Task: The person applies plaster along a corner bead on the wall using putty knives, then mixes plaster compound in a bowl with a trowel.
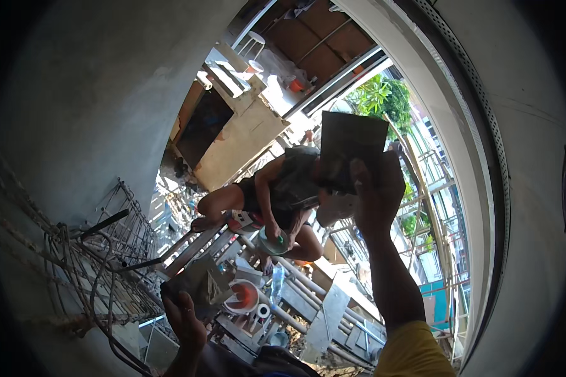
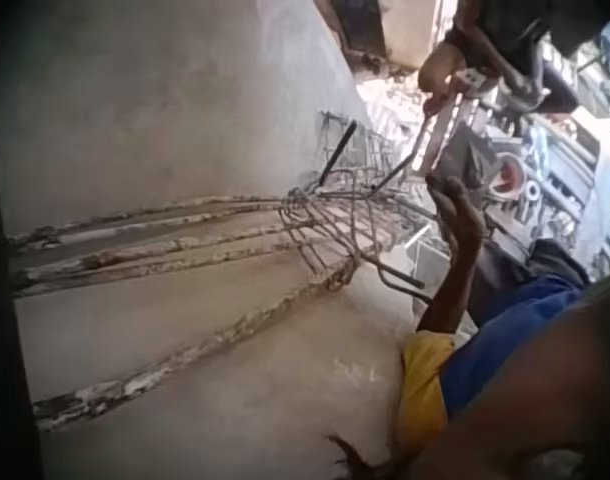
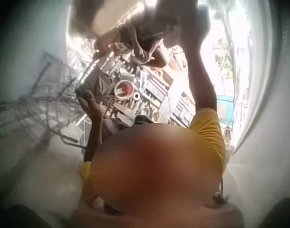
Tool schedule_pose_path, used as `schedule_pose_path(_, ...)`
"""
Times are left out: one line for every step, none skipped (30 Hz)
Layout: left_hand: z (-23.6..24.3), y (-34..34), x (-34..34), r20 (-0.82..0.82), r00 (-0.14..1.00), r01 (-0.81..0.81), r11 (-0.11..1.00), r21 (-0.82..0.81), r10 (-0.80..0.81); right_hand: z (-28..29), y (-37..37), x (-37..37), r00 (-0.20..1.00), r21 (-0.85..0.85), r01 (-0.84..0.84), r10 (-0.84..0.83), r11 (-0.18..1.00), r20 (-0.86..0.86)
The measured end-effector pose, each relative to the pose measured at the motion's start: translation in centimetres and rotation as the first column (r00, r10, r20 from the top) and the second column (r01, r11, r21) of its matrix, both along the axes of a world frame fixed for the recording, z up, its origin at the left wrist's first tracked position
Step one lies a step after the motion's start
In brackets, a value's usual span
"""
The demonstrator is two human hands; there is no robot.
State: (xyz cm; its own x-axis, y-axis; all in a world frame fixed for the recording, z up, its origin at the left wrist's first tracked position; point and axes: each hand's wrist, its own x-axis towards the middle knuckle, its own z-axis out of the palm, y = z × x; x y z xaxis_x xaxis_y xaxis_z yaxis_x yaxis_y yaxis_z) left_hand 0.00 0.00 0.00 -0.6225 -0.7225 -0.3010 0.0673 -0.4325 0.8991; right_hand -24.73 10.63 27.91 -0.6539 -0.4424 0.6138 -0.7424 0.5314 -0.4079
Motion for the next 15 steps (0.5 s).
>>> schedule_pose_path(-0.5,0.0,-0.2,-0.008,0.999,0.033,0.999,-0.026,-0.033,1.0,-0.3,-1.1,0.997,-0.204,-0.054,0.041,0.977,-0.067)
schedule_pose_path(-0.7,0.2,-0.5,-0.015,0.998,0.064,0.997,-0.053,-0.065,2.4,-1.1,-1.9,0.976,-0.221,-0.058,0.008,0.974,-0.219)
schedule_pose_path(-0.8,0.4,0.5,-0.005,0.997,0.076,0.996,-0.053,-0.076,3.5,-2.2,-1.7,0.939,-0.236,-0.059,-0.027,0.970,-0.344)
schedule_pose_path(-1.2,1.0,0.4,-0.002,0.999,0.042,0.998,-0.046,-0.042,4.7,-3.0,-2.1,0.935,-0.237,-0.057,-0.031,0.970,-0.352)
schedule_pose_path(-1.3,1.3,0.2,0.000,1.000,0.007,0.999,-0.038,-0.007,5.9,-3.7,-2.4,0.942,-0.318,-0.046,-0.065,0.947,-0.330)
schedule_pose_path(-0.5,1.6,0.0,-0.003,1.000,0.005,0.999,-0.034,-0.005,6.8,-4.1,-2.9,0.950,-0.394,-0.036,-0.091,0.918,-0.299)
schedule_pose_path(0.6,1.3,0.1,0.012,0.999,0.042,0.998,-0.044,-0.041,7.0,-4.6,-3.3,0.950,-0.395,-0.036,-0.092,0.918,-0.299)
schedule_pose_path(1.3,1.1,0.1,0.027,0.997,0.077,0.996,-0.052,-0.076,7.1,-5.0,-3.7,0.974,-0.520,-0.176,0.071,0.836,-0.215)
schedule_pose_path(1.6,1.1,0.2,0.023,0.997,0.080,0.995,-0.053,-0.079,7.4,-5.2,-3.9,0.958,-0.641,-0.284,0.241,0.714,-0.155)
schedule_pose_path(1.7,1.0,0.2,0.015,0.996,0.091,0.994,-0.064,-0.090,7.7,-5.1,-4.4,0.975,-0.576,-0.196,0.096,0.793,-0.200)
schedule_pose_path(1.8,1.0,0.2,0.008,0.995,0.101,0.992,-0.075,-0.100,7.9,-5.2,-4.6,0.974,-0.575,-0.197,0.094,0.794,-0.204)
schedule_pose_path(1.7,1.3,0.1,0.004,0.995,0.102,0.992,-0.075,-0.102,8.2,-5.3,-4.8,0.965,-0.584,-0.236,0.117,0.777,-0.234)
schedule_pose_path(1.4,1.6,0.1,0.015,0.998,0.065,0.995,-0.072,-0.064,8.3,-5.4,-5.0,0.955,-0.591,-0.275,0.142,0.758,-0.262)
schedule_pose_path(1.3,1.8,0.0,0.026,0.999,0.028,0.997,-0.070,-0.027,8.6,-5.5,-5.2,0.954,-0.591,-0.275,0.142,0.758,-0.263)
schedule_pose_path(1.4,1.8,0.0,0.024,0.999,0.028,0.997,-0.070,-0.026,8.9,-5.5,-5.3,0.957,-0.583,-0.236,0.083,0.777,-0.277)
